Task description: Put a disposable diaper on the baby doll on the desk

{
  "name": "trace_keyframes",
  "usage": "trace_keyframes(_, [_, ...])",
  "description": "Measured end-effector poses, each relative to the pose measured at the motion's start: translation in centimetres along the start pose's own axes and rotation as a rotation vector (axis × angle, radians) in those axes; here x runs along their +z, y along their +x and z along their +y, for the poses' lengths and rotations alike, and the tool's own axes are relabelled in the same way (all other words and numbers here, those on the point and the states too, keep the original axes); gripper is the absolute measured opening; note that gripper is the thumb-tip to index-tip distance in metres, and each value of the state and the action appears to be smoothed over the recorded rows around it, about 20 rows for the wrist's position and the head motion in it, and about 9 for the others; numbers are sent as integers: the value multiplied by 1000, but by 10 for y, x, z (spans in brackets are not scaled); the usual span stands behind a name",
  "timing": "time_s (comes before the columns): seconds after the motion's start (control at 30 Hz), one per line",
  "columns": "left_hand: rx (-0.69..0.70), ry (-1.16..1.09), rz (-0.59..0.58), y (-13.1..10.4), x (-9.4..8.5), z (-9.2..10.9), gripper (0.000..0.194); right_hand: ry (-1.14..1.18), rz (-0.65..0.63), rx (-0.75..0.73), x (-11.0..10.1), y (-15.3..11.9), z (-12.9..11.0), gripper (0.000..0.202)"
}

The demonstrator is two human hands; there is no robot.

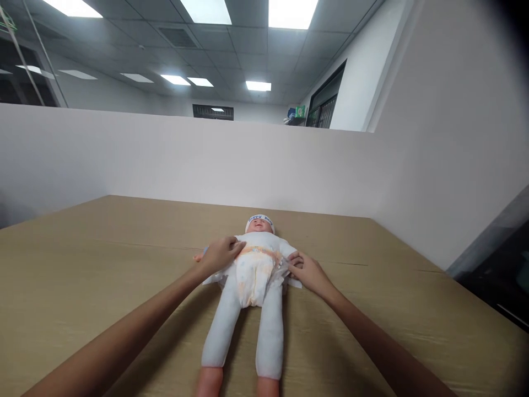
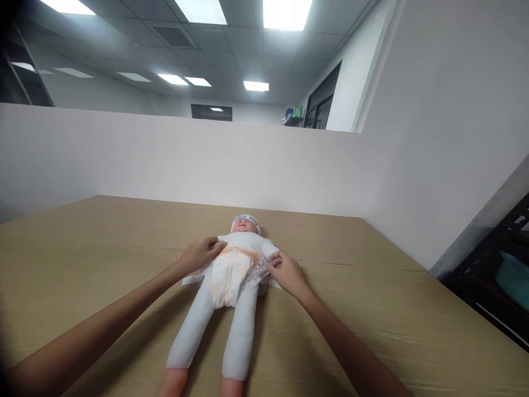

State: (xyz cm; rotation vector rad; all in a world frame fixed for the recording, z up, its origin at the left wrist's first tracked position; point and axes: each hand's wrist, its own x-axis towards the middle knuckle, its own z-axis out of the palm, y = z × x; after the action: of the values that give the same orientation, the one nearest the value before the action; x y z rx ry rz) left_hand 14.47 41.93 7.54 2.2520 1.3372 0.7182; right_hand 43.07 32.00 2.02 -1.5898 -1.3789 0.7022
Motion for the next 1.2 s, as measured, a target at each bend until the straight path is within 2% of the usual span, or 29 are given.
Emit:
trace_keyframes(0.13, [132, 79, 86, -5, -13, 4, 19, -194, 82, -104, -16, -32, 10, 24])
trace_keyframes(0.23, [302, 77, 146, -10, -21, 32, 24, -318, 98, -186, -15, -53, 15, 22])
trace_keyframes(0.33, [575, 57, 42, -16, -13, 71, 23, -415, 98, -217, -8, -60, 17, 17])
trace_keyframes(0.4, [662, 143, -91, -19, 2, 90, 20, -458, 95, -192, -5, -56, 17, 17])
trace_keyframes(0.5, [602, 278, -184, -21, 28, 97, 29, -483, 72, -100, -6, -43, 19, 21])
trace_keyframes(0.63, [582, 281, -138, -22, 45, 86, 55, -447, 21, 23, -10, -31, 23, 37])
trace_keyframes(0.73, [597, 286, -108, -24, 49, 82, 66, -361, -73, 49, -14, -30, 21, 44])
trace_keyframes(0.87, [595, 295, -79, -26, 52, 81, 70, -131, -254, 10, -25, -31, 12, 46])
trace_keyframes(1.0, [585, 284, -67, -27, 54, 80, 69, 106, -336, 25, -30, -26, 0, 52])
trace_keyframes(1.1, [567, 271, -85, -28, 53, 81, 71, 239, -345, 54, -17, -16, -10, 55])
trace_keyframes(1.2, [531, 239, -97, -27, 53, 83, 98, 312, -329, 48, 5, -1, -18, 56])
